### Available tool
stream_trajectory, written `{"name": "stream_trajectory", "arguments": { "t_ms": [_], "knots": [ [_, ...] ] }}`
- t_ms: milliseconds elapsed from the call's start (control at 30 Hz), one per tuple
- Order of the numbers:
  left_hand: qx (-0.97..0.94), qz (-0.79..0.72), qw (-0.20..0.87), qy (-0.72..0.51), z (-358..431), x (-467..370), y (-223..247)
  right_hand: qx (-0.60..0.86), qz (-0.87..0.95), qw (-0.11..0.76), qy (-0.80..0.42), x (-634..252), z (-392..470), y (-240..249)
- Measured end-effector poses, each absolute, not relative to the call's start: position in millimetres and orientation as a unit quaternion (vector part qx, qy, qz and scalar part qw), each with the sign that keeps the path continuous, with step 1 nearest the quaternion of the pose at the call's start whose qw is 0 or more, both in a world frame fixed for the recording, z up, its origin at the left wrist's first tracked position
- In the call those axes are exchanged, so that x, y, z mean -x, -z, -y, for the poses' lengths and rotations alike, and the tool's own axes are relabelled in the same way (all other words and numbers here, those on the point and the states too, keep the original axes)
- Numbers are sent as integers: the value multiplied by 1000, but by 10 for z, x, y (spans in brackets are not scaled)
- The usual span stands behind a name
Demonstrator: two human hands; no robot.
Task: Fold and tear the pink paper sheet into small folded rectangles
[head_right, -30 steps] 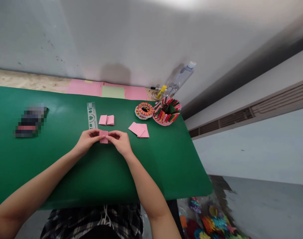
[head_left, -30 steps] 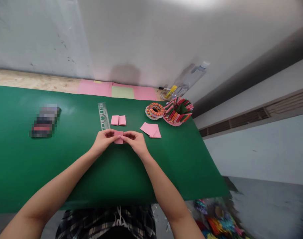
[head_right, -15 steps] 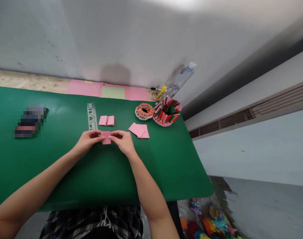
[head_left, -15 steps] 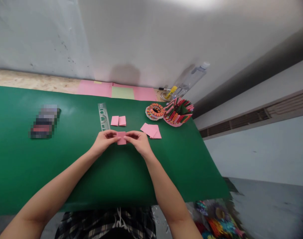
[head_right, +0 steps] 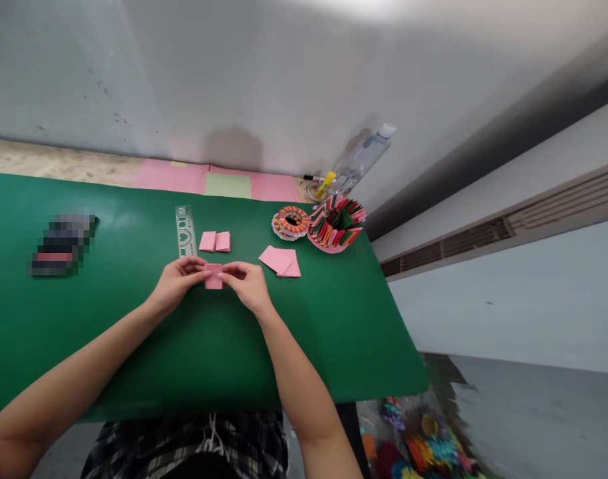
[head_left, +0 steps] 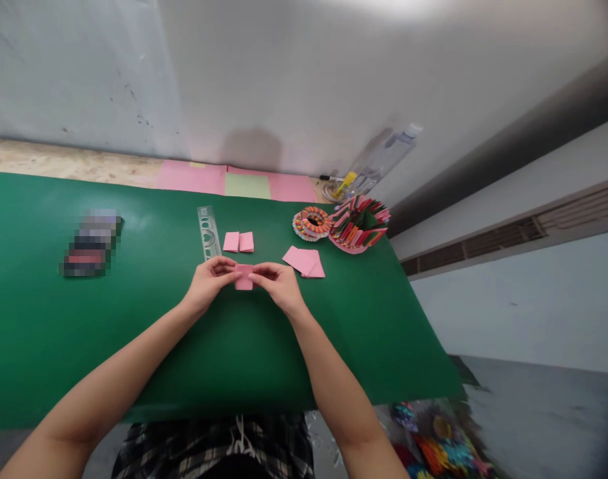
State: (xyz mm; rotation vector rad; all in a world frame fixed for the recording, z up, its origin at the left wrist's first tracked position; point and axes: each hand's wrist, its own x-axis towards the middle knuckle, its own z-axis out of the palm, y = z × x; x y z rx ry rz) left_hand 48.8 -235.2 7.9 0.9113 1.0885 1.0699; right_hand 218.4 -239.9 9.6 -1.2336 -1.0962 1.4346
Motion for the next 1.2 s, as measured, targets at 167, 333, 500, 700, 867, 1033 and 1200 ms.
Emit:
{"name": "stream_trajectory", "arguments": {
  "t_ms": [167, 333, 500, 700, 867, 1033, 1200],
  "knots": [
    [-391, -456, 640, -479, 2350, -475, -45, 488, 452, 459, -589, -2173, 2396, -98],
    [-360, -458, 645, -494, 2344, -483, -36, 493, 454, 453, -588, -2168, 2398, -113],
    [-350, -457, 640, -509, 2339, -494, -78, 494, 463, 447, -585, -2166, 2400, -114],
    [-345, -461, 641, -507, 2319, -463, -138, 494, 475, 437, -583, -2171, 2406, -96],
    [-355, -466, 631, -509, 2314, -460, -131, 500, 486, 434, -570, -2168, 2409, -86],
    [-369, -479, 640, -473, 2344, -492, -122, 517, 482, 458, -539, -2177, 2409, -92],
    [-406, -484, 621, -465, 2384, -511, -130, 526, 473, 468, -530, -2187, 2396, -68]
  ]
}}
